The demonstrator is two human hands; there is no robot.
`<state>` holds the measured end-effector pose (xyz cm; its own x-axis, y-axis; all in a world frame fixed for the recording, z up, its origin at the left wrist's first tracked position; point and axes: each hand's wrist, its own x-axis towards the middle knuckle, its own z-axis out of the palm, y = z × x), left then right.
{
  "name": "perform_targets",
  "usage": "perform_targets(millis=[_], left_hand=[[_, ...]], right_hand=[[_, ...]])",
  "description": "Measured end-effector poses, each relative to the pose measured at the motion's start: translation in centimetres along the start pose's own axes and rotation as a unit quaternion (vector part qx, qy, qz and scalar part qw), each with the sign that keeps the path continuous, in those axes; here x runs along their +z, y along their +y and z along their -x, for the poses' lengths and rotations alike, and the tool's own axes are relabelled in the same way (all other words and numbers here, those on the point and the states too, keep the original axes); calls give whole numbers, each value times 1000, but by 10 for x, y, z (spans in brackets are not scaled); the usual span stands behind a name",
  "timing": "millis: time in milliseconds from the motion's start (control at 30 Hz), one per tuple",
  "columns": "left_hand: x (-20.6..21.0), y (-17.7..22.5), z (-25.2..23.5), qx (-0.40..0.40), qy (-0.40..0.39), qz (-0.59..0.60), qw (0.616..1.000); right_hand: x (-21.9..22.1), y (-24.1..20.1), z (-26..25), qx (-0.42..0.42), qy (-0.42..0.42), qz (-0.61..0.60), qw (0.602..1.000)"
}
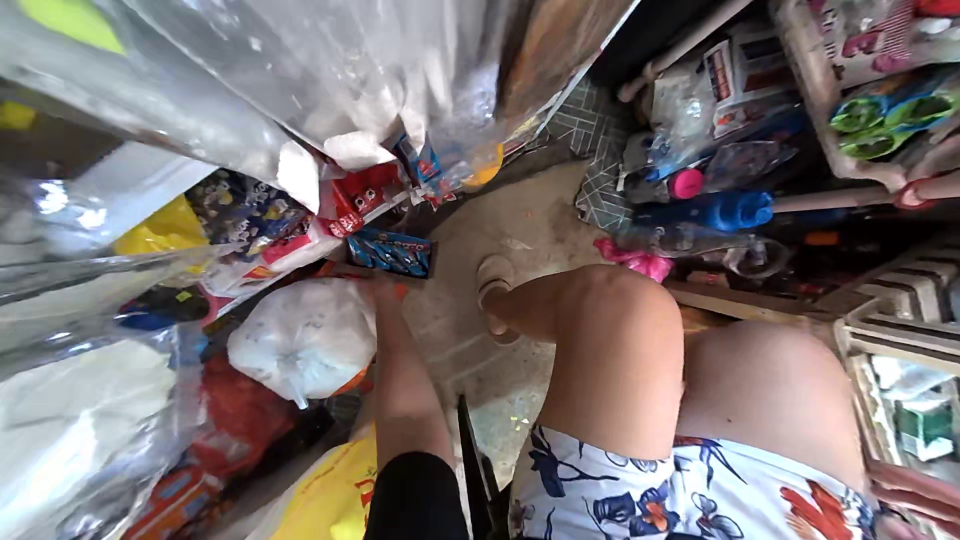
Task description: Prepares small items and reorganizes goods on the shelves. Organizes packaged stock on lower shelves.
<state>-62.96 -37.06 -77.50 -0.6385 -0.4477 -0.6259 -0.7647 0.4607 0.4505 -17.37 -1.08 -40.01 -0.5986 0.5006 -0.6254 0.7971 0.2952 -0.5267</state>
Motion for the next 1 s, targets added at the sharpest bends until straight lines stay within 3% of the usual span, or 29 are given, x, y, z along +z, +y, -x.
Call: perform_targets(millis=[67,133,267,300,333,367,400,433,500,567,667,767,867,1000], left_hand=[[-3,0,25,12,-36,70,997],[-7,-29,47,40,-42,109,992],[-11,-118,113,106,-20,-45,993],[-11,-130,146,141,31,-73,987],[-21,-119,193,127,30,-106,986],[-58,-75,241,-14,-154,-157,975],[-76,-52,268,-107,-253,-167,947],[-75,-59,279,-136,-272,-149,941],[-35,-127,252,-58,-206,-106,971],[-19,-162,226,2,-232,-85,969],[-35,-137,230,66,-257,-102,959],[-61,-112,234,185,-198,-222,937],[-82,-94,242,216,-163,-272,923],[-90,-91,245,227,-135,-271,926]], right_hand=[[0,18,3,-39,5,5,999],[3,25,5,-56,12,-7,998],[2,44,12,-92,35,-21,995],[1,50,15,-100,43,-20,994],[0,56,19,-112,51,-20,992],[-2,62,24,-127,58,-23,990],[-4,69,29,-141,66,-29,987],[-5,76,34,-155,74,-36,985],[-11,91,41,-185,94,-46,977],[-20,105,44,-224,120,-43,966],[-27,109,40,-284,175,-41,942],[-21,100,37,-330,241,-76,909],[-9,106,38,-358,255,-130,889],[-3,137,47,-333,273,-156,889]])
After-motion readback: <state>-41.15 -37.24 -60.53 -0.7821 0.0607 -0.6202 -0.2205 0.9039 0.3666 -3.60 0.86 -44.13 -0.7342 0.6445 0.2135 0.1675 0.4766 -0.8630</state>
